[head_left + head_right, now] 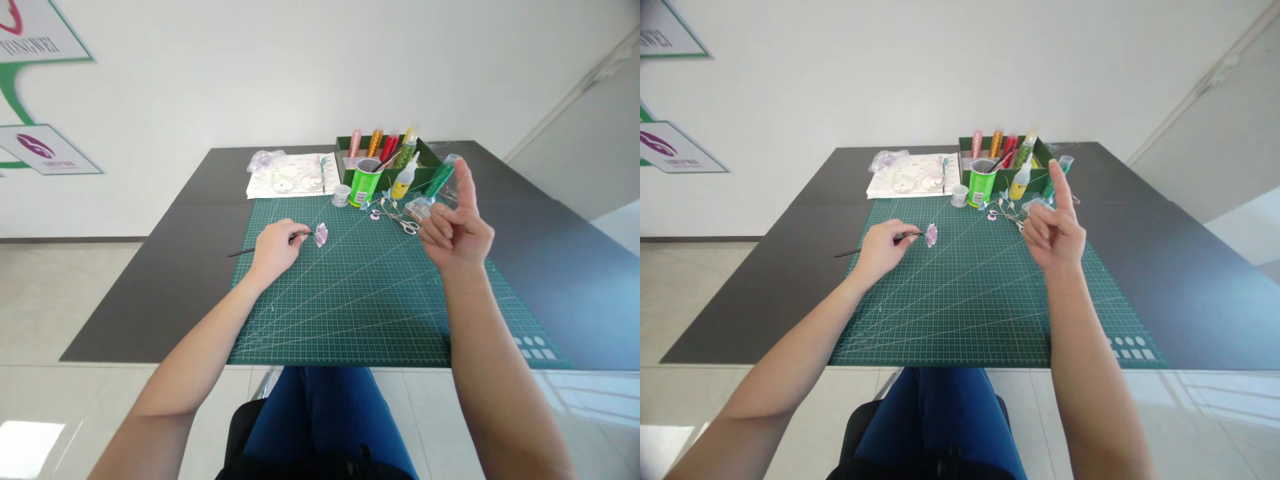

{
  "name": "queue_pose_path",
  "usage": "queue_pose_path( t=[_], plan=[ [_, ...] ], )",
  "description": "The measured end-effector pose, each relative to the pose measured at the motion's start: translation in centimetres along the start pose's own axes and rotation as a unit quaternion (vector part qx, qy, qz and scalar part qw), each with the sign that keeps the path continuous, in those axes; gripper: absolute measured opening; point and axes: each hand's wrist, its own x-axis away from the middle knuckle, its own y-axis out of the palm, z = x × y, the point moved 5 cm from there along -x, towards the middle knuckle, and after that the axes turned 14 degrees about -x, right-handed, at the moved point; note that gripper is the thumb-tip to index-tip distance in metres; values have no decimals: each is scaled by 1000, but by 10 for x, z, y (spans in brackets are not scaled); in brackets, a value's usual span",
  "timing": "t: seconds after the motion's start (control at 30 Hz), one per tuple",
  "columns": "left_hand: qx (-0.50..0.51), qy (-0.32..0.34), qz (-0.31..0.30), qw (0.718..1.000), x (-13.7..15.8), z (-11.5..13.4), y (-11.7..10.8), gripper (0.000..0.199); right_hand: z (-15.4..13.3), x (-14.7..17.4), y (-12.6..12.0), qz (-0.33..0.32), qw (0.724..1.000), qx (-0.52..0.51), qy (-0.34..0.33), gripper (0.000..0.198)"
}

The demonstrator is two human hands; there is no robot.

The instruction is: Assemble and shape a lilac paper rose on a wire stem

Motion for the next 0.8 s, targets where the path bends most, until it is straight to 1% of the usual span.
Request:
queue_pose_path(
  t=[0.1,0.2,0.27,0.33,0.47,0.57,0.7,0.8],
  plan=[
    [47,8,-64,997,-3,-3,8,18,-1,-1,-5,6,1000,9,-13,78],
    [123,17,-165,978,-2,-2,22,16,-5,-2,-13,-4,999,21,-32,74],
    [193,22,-232,953,0,0,29,16,-9,-1,-20,-11,998,32,-46,71],
    [256,39,-291,921,4,3,34,16,-15,1,-26,-16,997,42,-59,67],
    [316,88,-391,860,15,12,38,14,-23,4,-29,-24,996,47,-73,59],
    [336,130,-444,821,23,20,39,14,-22,4,-19,-39,996,27,-70,56],
    [360,192,-494,768,34,36,38,16,-14,1,-3,-53,997,2,-62,57],
    [373,215,-512,743,42,46,37,16,-8,-3,4,-58,997,3,-49,55]
  ],
)
